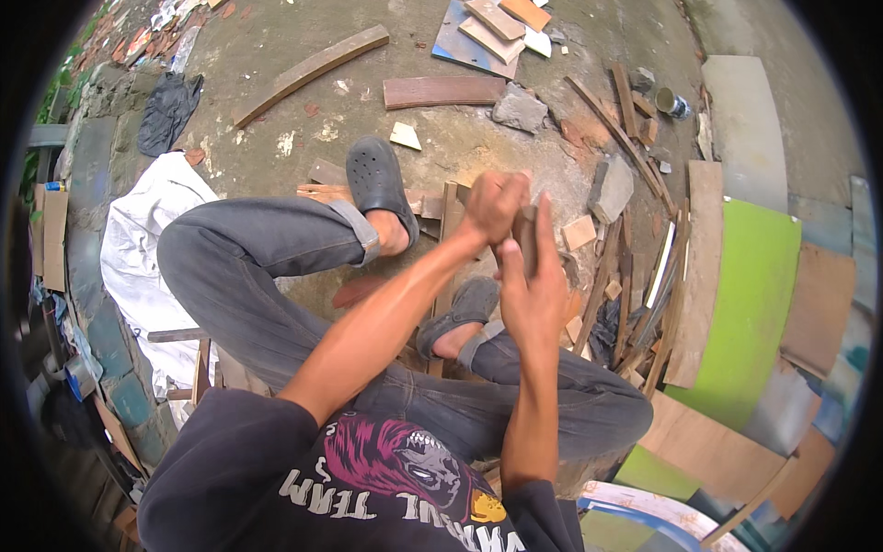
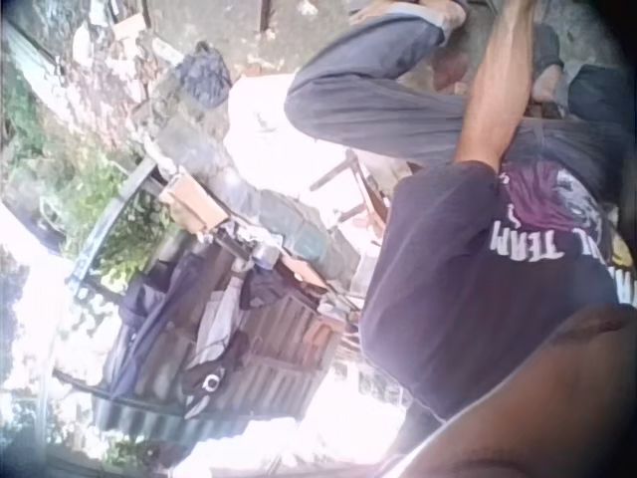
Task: The person sits on the ground and uses a hand saw to cut small wooden pieces. They adjust the wood, saw it, and occasionally use a hammer to tap the pieces. The workspace is cluttered with wood scraps and tools.
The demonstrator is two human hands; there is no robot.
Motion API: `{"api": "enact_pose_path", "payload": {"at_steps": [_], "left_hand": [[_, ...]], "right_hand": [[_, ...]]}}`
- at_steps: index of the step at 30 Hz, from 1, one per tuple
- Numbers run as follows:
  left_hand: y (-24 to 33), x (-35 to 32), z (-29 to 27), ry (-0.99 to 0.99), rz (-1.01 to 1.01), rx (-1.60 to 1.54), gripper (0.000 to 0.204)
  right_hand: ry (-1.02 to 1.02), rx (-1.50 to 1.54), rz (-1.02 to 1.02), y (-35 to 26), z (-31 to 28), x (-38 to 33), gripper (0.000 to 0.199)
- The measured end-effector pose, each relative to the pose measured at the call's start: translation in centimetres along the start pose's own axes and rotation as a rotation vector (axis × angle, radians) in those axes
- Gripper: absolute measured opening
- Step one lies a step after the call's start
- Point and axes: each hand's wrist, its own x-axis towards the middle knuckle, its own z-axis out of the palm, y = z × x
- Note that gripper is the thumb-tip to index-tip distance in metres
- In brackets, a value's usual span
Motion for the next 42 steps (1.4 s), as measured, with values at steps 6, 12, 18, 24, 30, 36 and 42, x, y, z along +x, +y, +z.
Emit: {"api": "enact_pose_path", "payload": {"at_steps": [6,12,18,24,30,36,42], "left_hand": [[1.0,-2.4,0.0,0.066,0.191,-0.142,0.055],[-2.0,-1.0,-2.3,0.013,0.113,0.019,0.053],[3.7,-4.0,0.2,0.026,0.157,-0.055,0.046],[-2.2,0.8,-1.9,0.035,-0.015,0.138,0.046],[2.8,-4.2,-2.7,0.030,0.140,-0.172,0.043],[2.5,-4.0,-1.4,0.058,0.215,-0.068,0.044],[2.7,-4.6,-1.1,0.050,0.303,0.037,0.045]], "right_hand": [[0.035,-0.154,-0.068,-1.8,0.5,-2.7,0.063],[0.053,-0.112,-0.035,1.9,3.2,-1.5,0.059],[0.052,-0.148,-0.052,-2.6,-0.3,-3.9,0.058],[-0.072,-0.041,0.182,-0.6,2.6,1.8,0.059],[0.051,-0.080,0.005,-4.0,2.3,-4.3,0.060],[0.002,0.005,0.050,-3.6,0.4,-3.3,0.059],[-0.074,0.109,0.039,-2.4,-0.2,-4.6,0.062]]}}
